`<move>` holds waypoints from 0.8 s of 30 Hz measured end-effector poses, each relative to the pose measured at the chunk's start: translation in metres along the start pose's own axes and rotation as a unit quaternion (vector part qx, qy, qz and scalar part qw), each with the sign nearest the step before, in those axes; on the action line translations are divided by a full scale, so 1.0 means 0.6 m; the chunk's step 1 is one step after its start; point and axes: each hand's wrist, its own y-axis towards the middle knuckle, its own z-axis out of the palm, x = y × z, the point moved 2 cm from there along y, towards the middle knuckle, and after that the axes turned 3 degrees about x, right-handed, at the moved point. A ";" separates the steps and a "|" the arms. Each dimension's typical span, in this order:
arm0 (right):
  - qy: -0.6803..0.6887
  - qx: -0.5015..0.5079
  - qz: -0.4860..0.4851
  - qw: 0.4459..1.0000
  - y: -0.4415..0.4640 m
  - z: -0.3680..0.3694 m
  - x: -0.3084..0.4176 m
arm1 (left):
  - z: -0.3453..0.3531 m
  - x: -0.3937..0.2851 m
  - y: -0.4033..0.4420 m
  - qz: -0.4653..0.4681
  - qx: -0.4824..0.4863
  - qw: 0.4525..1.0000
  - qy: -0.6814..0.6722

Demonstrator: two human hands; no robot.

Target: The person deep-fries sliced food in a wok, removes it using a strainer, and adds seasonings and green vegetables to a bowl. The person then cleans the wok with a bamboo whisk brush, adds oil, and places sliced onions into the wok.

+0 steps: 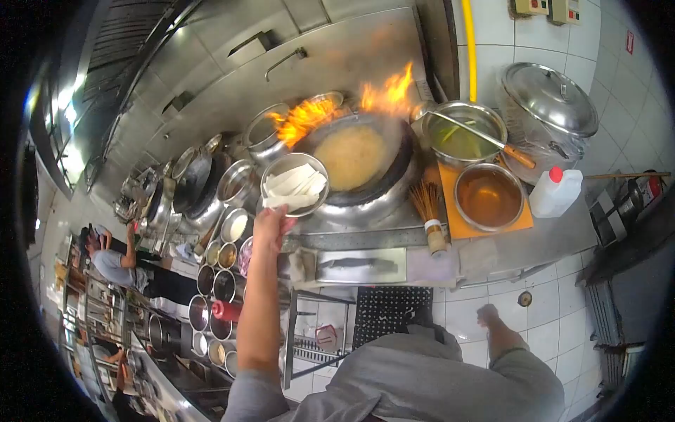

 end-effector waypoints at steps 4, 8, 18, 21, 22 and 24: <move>-0.264 -0.153 -0.013 0.952 -0.098 0.011 0.037 | 0.072 -0.019 0.111 0.054 -0.068 0.941 0.326; 0.000 -0.158 0.022 0.987 -0.094 -0.004 -0.033 | 0.105 0.002 0.207 0.167 -0.160 0.792 0.566; -0.225 0.034 0.003 0.974 -0.240 0.207 0.123 | 0.114 -0.087 0.261 0.297 -0.278 0.734 0.543; -0.276 0.107 -0.023 0.955 -0.391 0.359 0.332 | 0.097 -0.081 0.243 0.281 -0.293 0.724 0.558; -0.336 0.115 -0.075 0.932 -0.432 0.397 0.404 | 0.089 -0.079 0.235 0.224 -0.279 0.827 0.434; -0.372 0.094 -0.213 0.898 -0.481 0.422 0.521 | 0.070 -0.066 0.211 0.095 -0.230 0.957 0.149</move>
